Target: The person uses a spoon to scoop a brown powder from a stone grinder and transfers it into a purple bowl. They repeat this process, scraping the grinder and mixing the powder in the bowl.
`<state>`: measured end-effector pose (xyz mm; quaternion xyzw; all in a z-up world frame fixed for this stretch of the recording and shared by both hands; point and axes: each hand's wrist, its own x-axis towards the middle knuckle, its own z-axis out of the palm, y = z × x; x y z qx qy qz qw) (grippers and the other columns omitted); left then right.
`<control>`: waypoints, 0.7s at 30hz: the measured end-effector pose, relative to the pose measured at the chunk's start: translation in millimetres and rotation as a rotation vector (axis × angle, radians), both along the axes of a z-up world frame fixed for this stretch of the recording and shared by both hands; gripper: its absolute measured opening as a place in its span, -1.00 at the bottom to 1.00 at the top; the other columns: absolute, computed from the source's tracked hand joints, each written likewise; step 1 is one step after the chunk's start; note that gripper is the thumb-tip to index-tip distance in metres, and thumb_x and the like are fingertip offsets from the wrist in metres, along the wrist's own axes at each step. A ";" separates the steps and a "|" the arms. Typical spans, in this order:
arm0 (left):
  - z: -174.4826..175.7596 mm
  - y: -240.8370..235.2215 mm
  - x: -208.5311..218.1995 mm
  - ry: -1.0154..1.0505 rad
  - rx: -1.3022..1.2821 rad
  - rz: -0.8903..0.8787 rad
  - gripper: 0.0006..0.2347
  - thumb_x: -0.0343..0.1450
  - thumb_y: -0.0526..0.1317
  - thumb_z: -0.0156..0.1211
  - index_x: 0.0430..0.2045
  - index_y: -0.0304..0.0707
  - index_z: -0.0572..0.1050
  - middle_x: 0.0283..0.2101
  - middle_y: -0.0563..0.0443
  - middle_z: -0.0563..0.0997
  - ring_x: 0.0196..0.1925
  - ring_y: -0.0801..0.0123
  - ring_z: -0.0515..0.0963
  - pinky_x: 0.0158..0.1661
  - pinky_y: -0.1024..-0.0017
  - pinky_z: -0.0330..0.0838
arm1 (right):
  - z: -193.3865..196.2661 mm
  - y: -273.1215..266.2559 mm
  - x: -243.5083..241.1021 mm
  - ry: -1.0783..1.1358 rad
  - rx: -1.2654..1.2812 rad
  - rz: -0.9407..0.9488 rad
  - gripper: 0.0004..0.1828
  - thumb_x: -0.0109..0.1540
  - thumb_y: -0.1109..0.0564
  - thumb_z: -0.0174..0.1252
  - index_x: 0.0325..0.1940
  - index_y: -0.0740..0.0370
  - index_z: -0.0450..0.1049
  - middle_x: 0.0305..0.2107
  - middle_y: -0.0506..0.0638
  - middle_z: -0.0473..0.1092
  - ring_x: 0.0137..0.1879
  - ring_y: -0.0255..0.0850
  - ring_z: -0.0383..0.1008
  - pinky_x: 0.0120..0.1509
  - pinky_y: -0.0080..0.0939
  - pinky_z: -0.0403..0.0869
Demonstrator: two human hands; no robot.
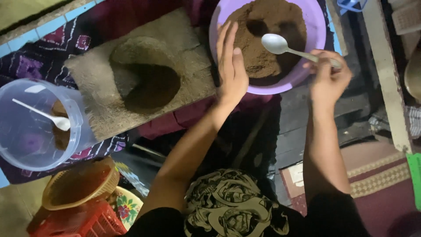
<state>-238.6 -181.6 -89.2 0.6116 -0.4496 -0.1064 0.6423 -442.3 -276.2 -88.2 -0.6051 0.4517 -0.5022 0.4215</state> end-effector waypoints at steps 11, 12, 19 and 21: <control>7.9 -21.2 -4.3 1.419 -0.426 -0.509 -0.47 0.73 0.16 -0.42 0.39 -0.27 0.28 0.34 -0.27 0.44 0.42 0.01 0.37 0.39 0.09 0.21 | 73.1 23.9 32.7 -0.349 0.223 0.029 -0.86 0.15 0.30 -0.05 -0.39 0.27 0.45 -0.37 0.12 0.55 -0.51 -0.31 0.43 -0.49 -0.48 0.28; 29.3 -11.4 0.3 1.445 -0.416 -0.520 -0.46 0.74 0.16 -0.48 0.42 -0.25 0.26 0.40 -0.26 0.39 0.48 0.03 0.32 0.44 0.08 0.16 | 83.7 27.8 37.8 -0.418 0.210 0.067 -0.80 0.18 0.38 -0.09 -0.35 0.29 0.46 -0.37 0.15 0.54 -0.51 -0.27 0.43 -0.45 -0.45 0.36; 93.4 56.5 83.1 1.082 -0.811 -0.627 -0.54 0.78 0.03 -0.15 0.40 -0.41 0.39 0.37 -0.27 0.50 0.45 0.07 0.43 0.47 0.21 0.08 | 119.9 64.4 98.5 -0.359 0.045 0.293 -0.88 0.33 0.19 0.13 -0.27 0.28 0.47 -0.29 0.16 0.54 -0.47 -0.22 0.43 -0.28 -0.37 0.36; 133.1 81.6 117.9 1.494 -0.565 -0.189 -0.42 0.53 -0.16 -0.28 0.50 -0.51 0.02 0.48 -0.47 0.15 0.47 -0.10 0.20 0.58 0.15 -0.04 | 111.4 72.8 121.5 -0.302 0.084 0.426 -0.91 0.40 0.14 0.15 -0.18 0.17 0.46 -0.23 0.11 0.54 -0.38 -0.23 0.48 -0.13 -0.31 0.52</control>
